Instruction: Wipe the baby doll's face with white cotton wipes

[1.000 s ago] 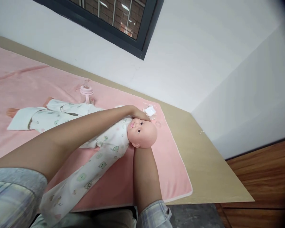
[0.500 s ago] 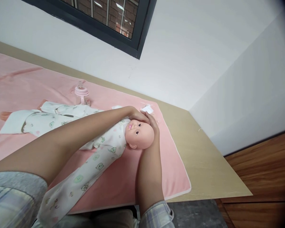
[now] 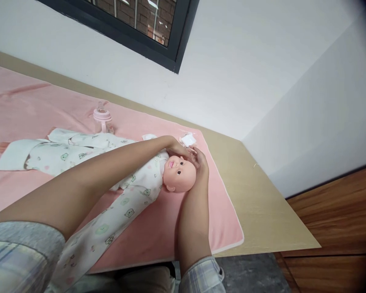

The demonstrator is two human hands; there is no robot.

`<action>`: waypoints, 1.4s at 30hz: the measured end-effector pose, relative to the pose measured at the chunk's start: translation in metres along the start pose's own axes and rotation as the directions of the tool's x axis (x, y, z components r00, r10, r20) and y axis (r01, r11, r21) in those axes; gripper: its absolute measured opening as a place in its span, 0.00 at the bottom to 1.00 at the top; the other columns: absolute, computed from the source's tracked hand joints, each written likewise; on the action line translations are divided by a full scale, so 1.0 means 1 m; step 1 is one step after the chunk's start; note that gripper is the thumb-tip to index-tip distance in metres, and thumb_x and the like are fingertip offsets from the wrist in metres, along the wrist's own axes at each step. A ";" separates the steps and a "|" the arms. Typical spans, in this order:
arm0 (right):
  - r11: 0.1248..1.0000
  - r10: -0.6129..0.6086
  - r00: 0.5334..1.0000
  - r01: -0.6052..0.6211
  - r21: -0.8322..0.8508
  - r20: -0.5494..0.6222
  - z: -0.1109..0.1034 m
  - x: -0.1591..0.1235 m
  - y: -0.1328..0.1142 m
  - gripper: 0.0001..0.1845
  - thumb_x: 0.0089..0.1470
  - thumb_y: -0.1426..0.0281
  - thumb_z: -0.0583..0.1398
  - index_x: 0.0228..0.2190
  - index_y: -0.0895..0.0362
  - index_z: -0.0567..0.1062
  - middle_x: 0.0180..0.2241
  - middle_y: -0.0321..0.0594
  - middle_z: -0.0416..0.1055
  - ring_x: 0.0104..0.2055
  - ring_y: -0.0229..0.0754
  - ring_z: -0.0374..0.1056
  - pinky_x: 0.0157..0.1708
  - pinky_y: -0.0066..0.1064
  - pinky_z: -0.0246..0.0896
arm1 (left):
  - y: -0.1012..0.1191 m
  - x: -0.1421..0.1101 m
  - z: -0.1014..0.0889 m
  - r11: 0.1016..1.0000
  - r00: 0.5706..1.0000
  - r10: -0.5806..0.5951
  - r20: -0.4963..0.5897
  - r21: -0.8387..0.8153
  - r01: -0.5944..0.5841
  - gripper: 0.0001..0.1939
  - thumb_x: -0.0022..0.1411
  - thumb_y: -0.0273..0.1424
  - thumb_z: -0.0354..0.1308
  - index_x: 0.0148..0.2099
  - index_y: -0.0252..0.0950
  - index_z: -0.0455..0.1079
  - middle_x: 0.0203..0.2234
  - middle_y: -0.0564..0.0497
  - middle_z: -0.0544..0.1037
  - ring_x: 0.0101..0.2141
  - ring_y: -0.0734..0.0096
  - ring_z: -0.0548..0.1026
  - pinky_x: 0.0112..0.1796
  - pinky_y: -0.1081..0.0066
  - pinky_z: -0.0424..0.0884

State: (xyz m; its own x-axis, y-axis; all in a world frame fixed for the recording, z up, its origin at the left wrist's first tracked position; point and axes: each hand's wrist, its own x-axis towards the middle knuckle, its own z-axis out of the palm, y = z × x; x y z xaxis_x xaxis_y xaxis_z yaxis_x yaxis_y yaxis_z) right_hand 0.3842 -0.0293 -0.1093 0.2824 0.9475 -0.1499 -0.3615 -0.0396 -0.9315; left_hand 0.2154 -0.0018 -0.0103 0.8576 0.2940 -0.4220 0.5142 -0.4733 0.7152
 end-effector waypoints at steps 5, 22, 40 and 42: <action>0.996 -0.021 0.999 0.017 0.092 0.045 0.004 0.002 0.000 0.05 0.56 0.68 0.62 0.34 0.56 0.76 0.30 0.35 0.78 0.31 0.34 0.76 0.34 0.23 0.75 | -0.006 -0.017 -0.024 0.994 0.997 -0.005 -0.081 0.104 0.014 0.34 0.53 0.57 0.59 0.52 0.36 0.74 0.44 0.40 0.81 0.44 0.53 0.80 0.46 0.63 0.76; 0.952 -0.217 0.918 0.125 0.279 0.331 0.007 -0.017 -0.009 0.16 0.61 0.56 0.58 0.40 0.51 0.80 0.50 0.37 0.78 0.34 0.32 0.74 0.40 0.25 0.75 | -0.016 -0.035 -0.031 0.978 0.801 -0.160 -0.576 -0.201 0.052 0.35 0.56 0.59 0.56 0.49 0.35 0.78 0.61 0.37 0.71 0.56 0.48 0.71 0.47 0.64 0.74; 0.959 -0.218 0.902 0.128 0.251 0.372 0.013 -0.020 0.005 0.22 0.59 0.49 0.59 0.46 0.47 0.81 0.54 0.37 0.76 0.48 0.41 0.75 0.51 0.36 0.75 | -0.011 -0.105 -0.004 0.912 0.615 0.197 -0.763 -0.088 -0.401 0.15 0.53 0.42 0.67 0.29 0.35 0.75 0.41 0.45 0.82 0.46 0.54 0.78 0.48 0.61 0.71; 0.963 -0.204 0.898 0.113 0.245 0.390 0.014 -0.019 0.007 0.21 0.58 0.50 0.60 0.45 0.48 0.81 0.54 0.37 0.76 0.47 0.41 0.75 0.51 0.36 0.74 | -0.011 -0.119 0.004 0.911 0.648 0.206 -0.733 -0.097 -0.400 0.14 0.55 0.43 0.67 0.32 0.36 0.76 0.33 0.48 0.81 0.37 0.60 0.78 0.40 0.65 0.72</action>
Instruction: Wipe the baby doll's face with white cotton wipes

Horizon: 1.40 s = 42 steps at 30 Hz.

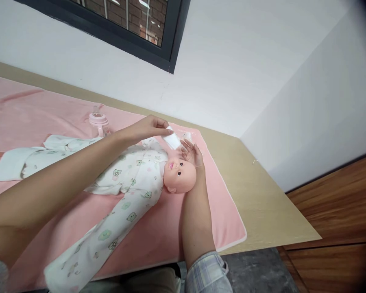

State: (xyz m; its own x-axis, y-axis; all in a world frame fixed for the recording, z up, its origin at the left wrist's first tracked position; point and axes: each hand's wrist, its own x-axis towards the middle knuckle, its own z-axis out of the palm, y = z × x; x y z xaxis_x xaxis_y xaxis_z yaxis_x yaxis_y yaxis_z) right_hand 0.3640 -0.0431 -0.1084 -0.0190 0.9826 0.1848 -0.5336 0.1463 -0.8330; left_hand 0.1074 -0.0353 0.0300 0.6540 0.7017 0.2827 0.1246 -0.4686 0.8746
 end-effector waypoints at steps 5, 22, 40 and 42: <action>0.998 0.057 0.998 -0.057 -0.010 -0.008 -0.004 0.005 0.004 0.19 0.57 0.53 0.61 0.46 0.48 0.79 0.54 0.37 0.76 0.51 0.42 0.74 0.53 0.37 0.73 | 0.011 -0.031 -0.001 1.000 0.986 -0.005 0.164 -0.022 0.009 0.14 0.57 0.42 0.68 0.33 0.36 0.74 0.26 0.51 0.77 0.26 0.71 0.73 0.27 0.73 0.66; 0.990 0.104 0.965 -0.123 -0.064 -0.241 0.006 0.006 0.020 0.15 0.56 0.53 0.62 0.39 0.49 0.75 0.46 0.39 0.78 0.52 0.44 0.74 0.59 0.47 0.69 | 0.005 -0.049 0.020 0.956 0.917 0.047 0.397 0.249 -0.157 0.09 0.61 0.36 0.60 0.39 0.36 0.74 0.36 0.53 0.79 0.38 0.66 0.75 0.37 0.73 0.66; 0.987 0.027 0.975 -0.061 -0.149 -0.221 0.036 -0.020 0.010 0.14 0.56 0.57 0.63 0.43 0.49 0.76 0.49 0.38 0.78 0.58 0.45 0.72 0.64 0.45 0.64 | 0.011 -0.056 0.033 0.861 0.962 -0.024 0.273 0.494 -0.119 0.06 0.61 0.32 0.59 0.41 0.38 0.74 0.35 0.52 0.80 0.34 0.63 0.77 0.32 0.72 0.63; 0.987 0.043 0.974 -0.075 -0.139 -0.222 0.035 -0.019 0.010 0.15 0.56 0.57 0.64 0.44 0.49 0.76 0.50 0.37 0.78 0.59 0.45 0.71 0.63 0.45 0.64 | 0.013 -0.056 0.035 0.839 0.969 -0.059 0.240 0.538 -0.082 0.09 0.60 0.32 0.60 0.45 0.38 0.72 0.35 0.51 0.79 0.34 0.61 0.77 0.31 0.71 0.62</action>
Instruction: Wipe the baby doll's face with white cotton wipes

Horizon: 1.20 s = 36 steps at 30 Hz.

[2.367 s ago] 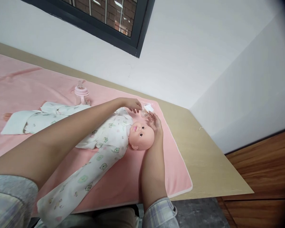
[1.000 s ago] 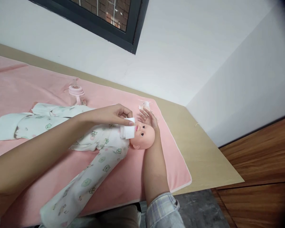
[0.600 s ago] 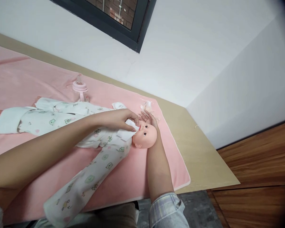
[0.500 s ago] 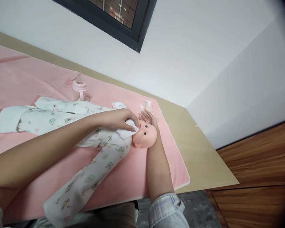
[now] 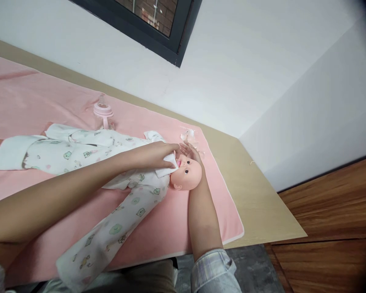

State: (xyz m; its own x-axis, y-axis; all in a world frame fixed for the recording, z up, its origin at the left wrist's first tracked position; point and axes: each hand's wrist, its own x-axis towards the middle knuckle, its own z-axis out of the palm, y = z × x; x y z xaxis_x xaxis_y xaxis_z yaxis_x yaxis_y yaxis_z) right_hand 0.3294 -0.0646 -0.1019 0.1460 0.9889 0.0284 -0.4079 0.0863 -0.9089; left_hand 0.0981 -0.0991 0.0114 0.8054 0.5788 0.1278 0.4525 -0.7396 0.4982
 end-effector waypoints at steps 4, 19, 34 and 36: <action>1.000 0.009 1.000 -0.009 0.018 0.010 -0.002 0.001 0.001 0.16 0.56 0.57 0.64 0.45 0.48 0.76 0.53 0.36 0.77 0.60 0.43 0.70 0.64 0.44 0.64 | 0.001 0.001 0.002 0.999 0.999 -0.038 -0.026 0.011 0.039 0.11 0.59 0.32 0.60 0.46 0.38 0.73 0.35 0.50 0.79 0.34 0.60 0.76 0.31 0.71 0.61; 1.000 0.011 0.999 -0.012 0.004 0.036 -0.012 0.016 0.008 0.17 0.54 0.57 0.65 0.44 0.48 0.75 0.50 0.37 0.78 0.59 0.44 0.71 0.64 0.45 0.64 | -0.008 0.008 0.009 1.000 0.993 0.013 -0.115 -0.013 -0.015 0.09 0.58 0.33 0.58 0.34 0.39 0.80 0.28 0.52 0.81 0.31 0.62 0.75 0.30 0.69 0.59; 0.999 0.020 0.999 -0.021 0.025 0.042 -0.017 0.021 0.014 0.18 0.55 0.58 0.64 0.46 0.48 0.76 0.48 0.37 0.78 0.53 0.42 0.74 0.63 0.42 0.65 | -0.012 0.009 0.010 0.998 0.985 -0.010 -0.174 0.062 0.021 0.12 0.60 0.34 0.56 0.37 0.39 0.81 0.32 0.51 0.83 0.35 0.60 0.77 0.32 0.68 0.60; 0.999 0.031 0.999 -0.032 0.017 0.038 -0.019 0.022 0.016 0.19 0.54 0.57 0.65 0.47 0.49 0.76 0.49 0.37 0.78 0.53 0.42 0.74 0.63 0.43 0.65 | -0.012 0.009 0.011 0.997 0.985 -0.008 -0.172 0.071 0.020 0.11 0.60 0.33 0.56 0.36 0.39 0.80 0.31 0.51 0.82 0.34 0.60 0.77 0.32 0.68 0.60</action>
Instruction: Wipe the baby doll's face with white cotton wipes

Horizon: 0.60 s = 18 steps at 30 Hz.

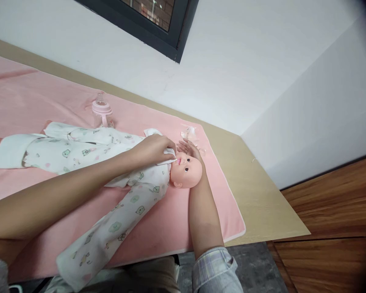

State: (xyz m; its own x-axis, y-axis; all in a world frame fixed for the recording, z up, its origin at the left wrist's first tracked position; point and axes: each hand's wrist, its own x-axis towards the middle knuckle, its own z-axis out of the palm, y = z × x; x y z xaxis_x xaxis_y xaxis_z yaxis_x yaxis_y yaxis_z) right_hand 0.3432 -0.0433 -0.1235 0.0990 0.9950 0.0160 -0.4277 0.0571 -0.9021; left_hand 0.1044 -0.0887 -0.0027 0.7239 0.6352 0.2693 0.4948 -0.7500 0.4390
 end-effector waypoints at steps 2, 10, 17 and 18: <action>1.000 0.009 1.000 -0.009 -0.004 -0.005 -0.001 0.000 0.000 0.19 0.54 0.57 0.65 0.47 0.49 0.76 0.49 0.38 0.78 0.53 0.42 0.74 0.62 0.43 0.66 | 0.000 0.000 0.001 1.000 1.000 0.001 -0.004 0.006 -0.001 0.11 0.61 0.33 0.56 0.36 0.39 0.80 0.32 0.51 0.82 0.35 0.60 0.77 0.32 0.68 0.60; 1.000 -0.013 0.999 0.014 -0.024 0.035 0.004 -0.011 -0.006 0.18 0.57 0.58 0.64 0.48 0.49 0.76 0.51 0.37 0.78 0.55 0.43 0.74 0.64 0.43 0.64 | -0.001 0.001 0.008 0.999 0.998 0.003 -0.061 0.040 -0.001 0.11 0.63 0.35 0.56 0.38 0.37 0.79 0.35 0.48 0.83 0.37 0.57 0.78 0.35 0.66 0.62; 0.999 -0.035 0.998 0.035 -0.003 0.050 0.007 -0.013 -0.006 0.19 0.57 0.58 0.64 0.49 0.48 0.76 0.50 0.37 0.78 0.58 0.44 0.72 0.65 0.44 0.64 | -0.002 0.004 0.013 0.996 0.993 0.043 -0.113 0.088 -0.033 0.11 0.65 0.34 0.55 0.39 0.36 0.78 0.35 0.47 0.83 0.39 0.54 0.78 0.42 0.63 0.63; 0.999 -0.037 0.998 0.037 -0.005 0.043 0.008 -0.013 -0.006 0.19 0.57 0.58 0.63 0.50 0.47 0.76 0.49 0.37 0.78 0.58 0.44 0.72 0.64 0.44 0.64 | -0.002 0.005 0.014 0.995 0.993 0.051 -0.108 0.095 -0.041 0.11 0.66 0.34 0.55 0.39 0.36 0.77 0.36 0.47 0.83 0.40 0.53 0.78 0.43 0.62 0.63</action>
State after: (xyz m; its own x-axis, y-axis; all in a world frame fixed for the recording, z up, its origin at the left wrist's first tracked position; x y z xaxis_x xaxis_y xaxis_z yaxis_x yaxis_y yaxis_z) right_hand 0.3372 -0.0560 -0.1152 0.0761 0.9948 0.0681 -0.4194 0.0939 -0.9029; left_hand 0.1139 -0.0871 -0.0141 0.6921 0.6122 0.3824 0.5084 -0.7895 0.3438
